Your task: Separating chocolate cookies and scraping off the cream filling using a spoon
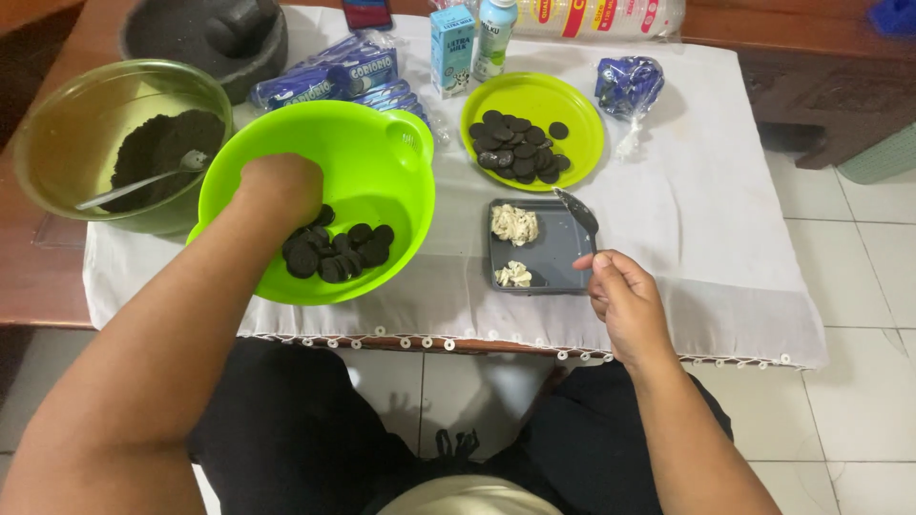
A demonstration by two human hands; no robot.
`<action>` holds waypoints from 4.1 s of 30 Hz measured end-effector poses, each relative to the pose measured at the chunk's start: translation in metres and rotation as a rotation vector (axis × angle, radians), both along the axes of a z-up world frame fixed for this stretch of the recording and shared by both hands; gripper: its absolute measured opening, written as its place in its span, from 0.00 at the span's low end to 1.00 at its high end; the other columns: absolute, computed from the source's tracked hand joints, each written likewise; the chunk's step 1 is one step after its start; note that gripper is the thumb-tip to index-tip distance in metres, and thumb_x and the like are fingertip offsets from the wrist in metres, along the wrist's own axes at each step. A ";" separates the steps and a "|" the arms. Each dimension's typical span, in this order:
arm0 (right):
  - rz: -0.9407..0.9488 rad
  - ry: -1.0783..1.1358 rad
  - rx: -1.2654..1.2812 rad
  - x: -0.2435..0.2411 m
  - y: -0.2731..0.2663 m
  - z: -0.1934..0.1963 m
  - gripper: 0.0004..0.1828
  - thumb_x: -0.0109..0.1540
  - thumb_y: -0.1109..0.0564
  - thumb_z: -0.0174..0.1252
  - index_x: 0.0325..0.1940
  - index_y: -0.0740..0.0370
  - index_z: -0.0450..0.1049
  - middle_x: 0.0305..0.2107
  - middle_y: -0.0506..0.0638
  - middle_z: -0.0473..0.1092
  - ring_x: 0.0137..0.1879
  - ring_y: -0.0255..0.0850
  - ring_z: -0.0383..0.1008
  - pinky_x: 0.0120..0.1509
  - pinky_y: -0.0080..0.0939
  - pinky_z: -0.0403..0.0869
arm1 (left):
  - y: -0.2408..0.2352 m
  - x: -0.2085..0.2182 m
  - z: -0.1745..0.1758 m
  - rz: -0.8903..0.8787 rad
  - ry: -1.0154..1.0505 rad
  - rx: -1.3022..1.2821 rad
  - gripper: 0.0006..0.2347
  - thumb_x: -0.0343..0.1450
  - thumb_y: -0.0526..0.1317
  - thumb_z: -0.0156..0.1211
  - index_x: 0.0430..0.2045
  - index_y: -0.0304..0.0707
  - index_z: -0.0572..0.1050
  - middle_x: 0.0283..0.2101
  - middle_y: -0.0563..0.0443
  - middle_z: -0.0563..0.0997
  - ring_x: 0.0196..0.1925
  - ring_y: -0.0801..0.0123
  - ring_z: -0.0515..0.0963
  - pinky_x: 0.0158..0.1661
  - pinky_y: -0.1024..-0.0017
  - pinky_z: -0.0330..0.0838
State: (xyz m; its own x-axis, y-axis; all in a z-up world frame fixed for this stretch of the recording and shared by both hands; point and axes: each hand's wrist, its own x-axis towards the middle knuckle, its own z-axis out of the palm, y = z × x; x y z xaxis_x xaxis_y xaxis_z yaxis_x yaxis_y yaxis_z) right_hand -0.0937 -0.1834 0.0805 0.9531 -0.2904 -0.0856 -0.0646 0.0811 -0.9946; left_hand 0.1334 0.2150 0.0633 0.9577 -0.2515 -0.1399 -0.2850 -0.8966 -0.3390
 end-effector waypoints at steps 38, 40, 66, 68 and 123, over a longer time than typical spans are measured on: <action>0.035 -0.015 -0.269 0.014 0.017 -0.030 0.13 0.61 0.60 0.66 0.50 0.62 0.81 0.18 0.42 0.65 0.26 0.24 0.60 0.33 0.22 0.61 | -0.205 -0.130 -0.040 0.217 0.881 -2.083 0.15 0.64 0.32 0.72 0.42 0.27 0.77 0.33 0.48 0.80 0.34 0.74 0.82 0.35 0.78 0.85; 0.048 -0.027 -0.294 0.016 0.021 -0.032 0.13 0.61 0.60 0.67 0.49 0.62 0.81 0.16 0.39 0.58 0.23 0.23 0.56 0.29 0.22 0.58 | -0.205 -0.130 -0.044 0.230 0.878 -2.096 0.14 0.64 0.31 0.72 0.41 0.26 0.79 0.31 0.47 0.81 0.31 0.72 0.83 0.34 0.77 0.85; -0.201 -0.002 0.045 0.025 0.011 -0.023 0.05 0.64 0.61 0.64 0.42 0.64 0.76 0.17 0.38 0.57 0.16 0.20 0.50 0.18 0.21 0.50 | -0.201 -0.131 -0.033 0.209 1.143 -2.352 0.18 0.67 0.30 0.69 0.52 0.26 0.77 0.42 0.39 0.84 0.42 0.58 0.86 0.41 0.61 0.86; -0.198 -0.010 0.034 0.024 0.013 -0.020 0.05 0.64 0.61 0.64 0.42 0.64 0.77 0.18 0.39 0.58 0.16 0.20 0.51 0.19 0.21 0.50 | -0.200 -0.131 -0.028 0.215 1.122 -2.377 0.18 0.67 0.29 0.69 0.52 0.26 0.77 0.42 0.40 0.84 0.42 0.59 0.86 0.42 0.61 0.86; -0.090 0.063 -0.115 0.012 0.004 -0.004 0.05 0.63 0.61 0.63 0.41 0.65 0.77 0.15 0.39 0.57 0.16 0.23 0.53 0.19 0.23 0.53 | -0.270 -0.003 -0.017 0.304 0.074 -1.740 0.22 0.71 0.46 0.67 0.56 0.34 0.74 0.52 0.33 0.80 0.55 0.48 0.82 0.49 0.56 0.82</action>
State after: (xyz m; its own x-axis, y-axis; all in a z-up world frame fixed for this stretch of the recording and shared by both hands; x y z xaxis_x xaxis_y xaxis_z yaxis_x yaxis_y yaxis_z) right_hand -0.0814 -0.1793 0.0762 0.9165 -0.3858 -0.1059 -0.1251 -0.0251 -0.9918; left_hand 0.1300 -0.0547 0.0464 0.9992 0.0264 0.0299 -0.0244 -0.1901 0.9815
